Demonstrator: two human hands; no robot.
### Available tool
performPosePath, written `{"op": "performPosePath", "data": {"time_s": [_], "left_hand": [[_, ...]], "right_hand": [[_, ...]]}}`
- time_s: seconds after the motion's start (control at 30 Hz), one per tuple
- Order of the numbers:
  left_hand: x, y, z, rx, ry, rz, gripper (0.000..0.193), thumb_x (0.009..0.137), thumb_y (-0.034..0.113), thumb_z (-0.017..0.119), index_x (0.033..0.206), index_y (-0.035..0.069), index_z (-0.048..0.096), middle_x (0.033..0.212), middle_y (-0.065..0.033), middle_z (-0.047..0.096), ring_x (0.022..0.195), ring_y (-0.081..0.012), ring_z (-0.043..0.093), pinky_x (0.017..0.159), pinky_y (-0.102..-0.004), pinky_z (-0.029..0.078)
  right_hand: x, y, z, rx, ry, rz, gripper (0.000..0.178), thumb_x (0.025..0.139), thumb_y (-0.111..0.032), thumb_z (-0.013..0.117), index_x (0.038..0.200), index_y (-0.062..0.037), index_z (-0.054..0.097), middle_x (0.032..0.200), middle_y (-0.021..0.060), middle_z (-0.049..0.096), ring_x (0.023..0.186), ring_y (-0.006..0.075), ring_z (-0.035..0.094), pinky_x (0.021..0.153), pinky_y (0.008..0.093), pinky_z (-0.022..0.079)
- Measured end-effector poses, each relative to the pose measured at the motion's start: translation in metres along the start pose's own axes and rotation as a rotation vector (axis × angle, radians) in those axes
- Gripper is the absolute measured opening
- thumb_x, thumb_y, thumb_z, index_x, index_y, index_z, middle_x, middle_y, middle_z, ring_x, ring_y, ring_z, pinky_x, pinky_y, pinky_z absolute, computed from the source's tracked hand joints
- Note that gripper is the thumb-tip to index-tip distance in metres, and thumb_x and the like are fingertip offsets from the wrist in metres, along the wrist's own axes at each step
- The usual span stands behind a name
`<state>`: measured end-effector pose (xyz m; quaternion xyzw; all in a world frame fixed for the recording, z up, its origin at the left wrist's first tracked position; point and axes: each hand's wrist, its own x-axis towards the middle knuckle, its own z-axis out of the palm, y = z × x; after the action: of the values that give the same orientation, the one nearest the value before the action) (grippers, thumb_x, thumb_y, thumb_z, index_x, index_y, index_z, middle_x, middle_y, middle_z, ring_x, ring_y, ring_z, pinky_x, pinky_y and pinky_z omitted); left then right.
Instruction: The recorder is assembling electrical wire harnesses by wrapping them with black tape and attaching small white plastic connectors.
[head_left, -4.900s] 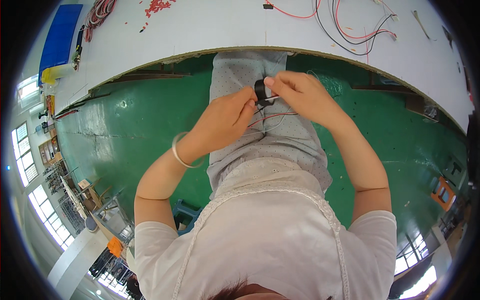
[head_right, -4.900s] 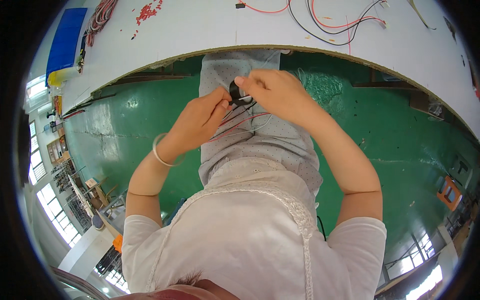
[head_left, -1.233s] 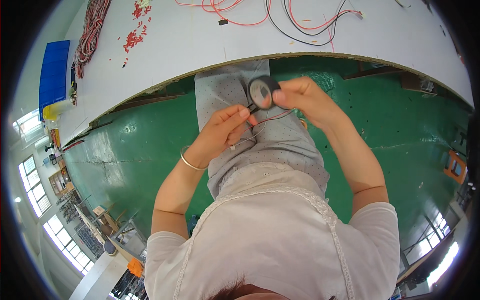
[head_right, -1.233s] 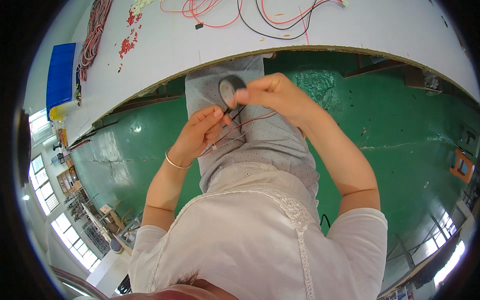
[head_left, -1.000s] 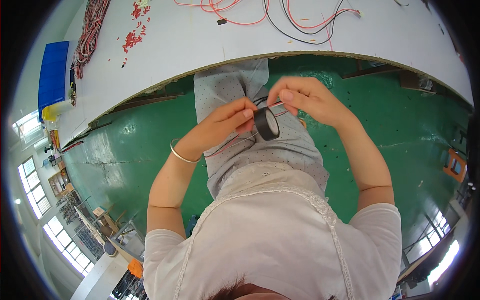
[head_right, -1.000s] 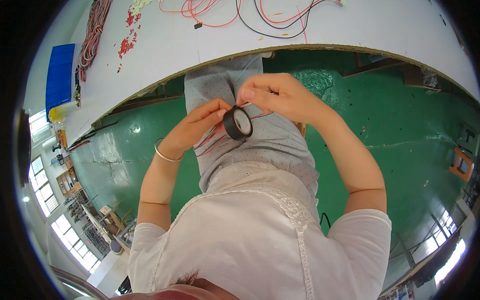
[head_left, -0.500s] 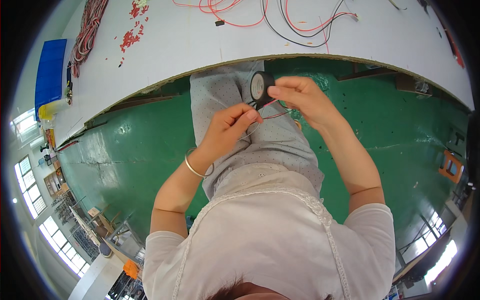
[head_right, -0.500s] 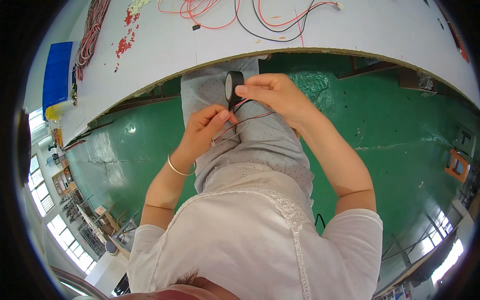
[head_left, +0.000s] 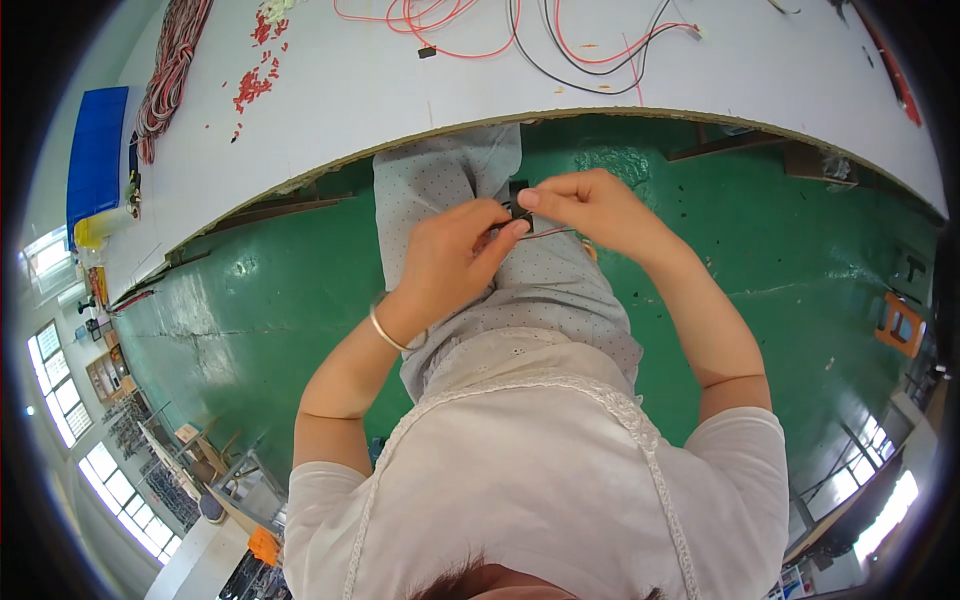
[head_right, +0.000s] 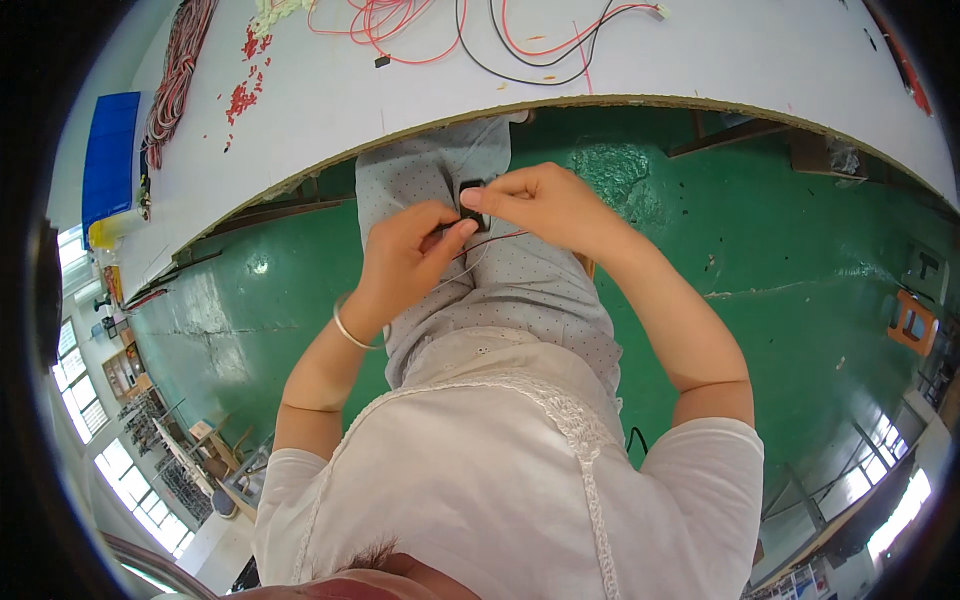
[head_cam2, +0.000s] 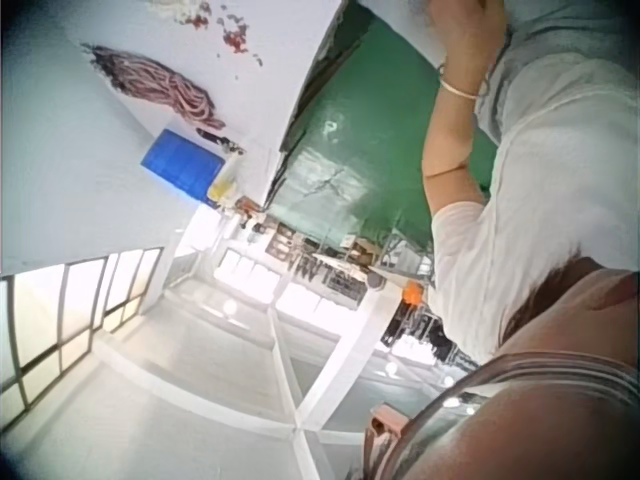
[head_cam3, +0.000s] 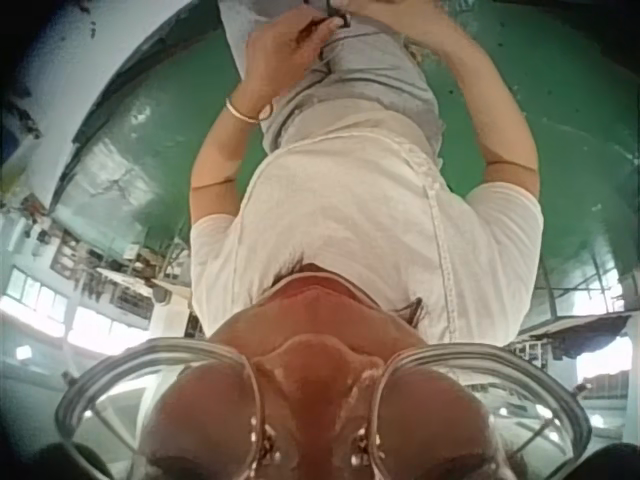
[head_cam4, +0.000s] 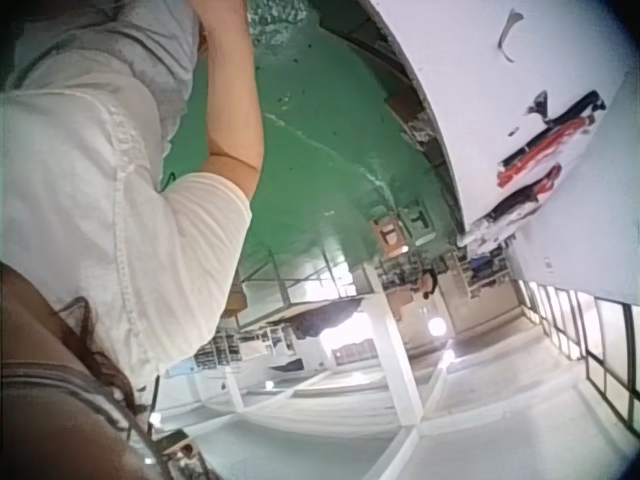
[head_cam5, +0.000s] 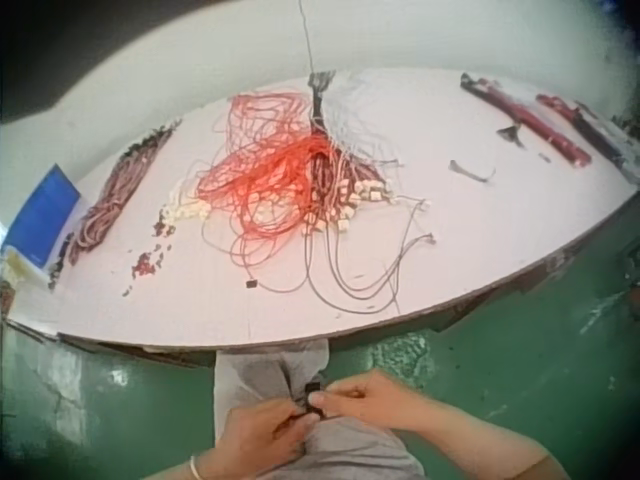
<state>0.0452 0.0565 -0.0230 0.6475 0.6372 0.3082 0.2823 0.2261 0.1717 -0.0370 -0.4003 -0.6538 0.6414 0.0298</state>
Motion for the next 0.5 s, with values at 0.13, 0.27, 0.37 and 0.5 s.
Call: {"op": "performPosePath", "data": {"time_s": [0.13, 0.27, 0.37, 0.5], "left_hand": [[-0.009, -0.010, 0.011, 0.311, 0.108, 0.294, 0.027, 0.099, 0.026, 0.057, 0.086, 0.005, 0.066, 0.063, 0.0076, 0.047, 0.050, -0.0059, 0.038, 0.047, -0.0223, 0.029], [-0.015, -0.014, -0.009, -0.703, -0.277, -0.478, 0.027, 0.102, 0.027, 0.052, 0.097, 0.005, 0.067, 0.058, 0.0089, 0.041, 0.049, -0.0047, 0.035, 0.046, -0.0215, 0.025], [-0.006, -0.005, -0.017, -0.943, -0.406, -0.664, 0.028, 0.103, 0.026, 0.047, 0.104, 0.005, 0.065, 0.058, 0.0096, 0.036, 0.050, -0.0048, 0.030, 0.046, -0.0227, 0.024], [-0.004, -0.030, -0.009, -0.785, -0.431, -0.383, 0.026, 0.104, 0.025, 0.044, 0.107, 0.004, 0.061, 0.062, 0.0079, 0.038, 0.052, -0.0046, 0.027, 0.048, -0.0225, 0.025]], "right_hand": [[0.005, 0.003, 0.001, 0.499, -0.070, 0.007, 0.029, 0.089, -0.032, 0.071, 0.084, -0.0040, 0.073, 0.062, -0.0087, 0.048, 0.059, 0.0055, 0.040, 0.054, 0.0238, 0.031], [-0.004, 0.011, -0.011, 0.596, -0.087, -0.134, 0.021, 0.089, -0.026, 0.070, 0.091, -0.0055, 0.076, 0.062, -0.0071, 0.048, 0.058, 0.0049, 0.037, 0.054, 0.0225, 0.030], [-0.011, 0.010, -0.015, 0.359, -0.151, -0.271, 0.023, 0.092, -0.026, 0.066, 0.095, -0.0044, 0.075, 0.061, -0.0064, 0.045, 0.058, 0.0053, 0.034, 0.054, 0.0231, 0.029], [-0.013, 0.009, -0.020, 0.298, -0.136, -0.404, 0.027, 0.093, -0.028, 0.065, 0.093, -0.0031, 0.075, 0.059, -0.0058, 0.044, 0.057, 0.0046, 0.037, 0.053, 0.0237, 0.030]]}}
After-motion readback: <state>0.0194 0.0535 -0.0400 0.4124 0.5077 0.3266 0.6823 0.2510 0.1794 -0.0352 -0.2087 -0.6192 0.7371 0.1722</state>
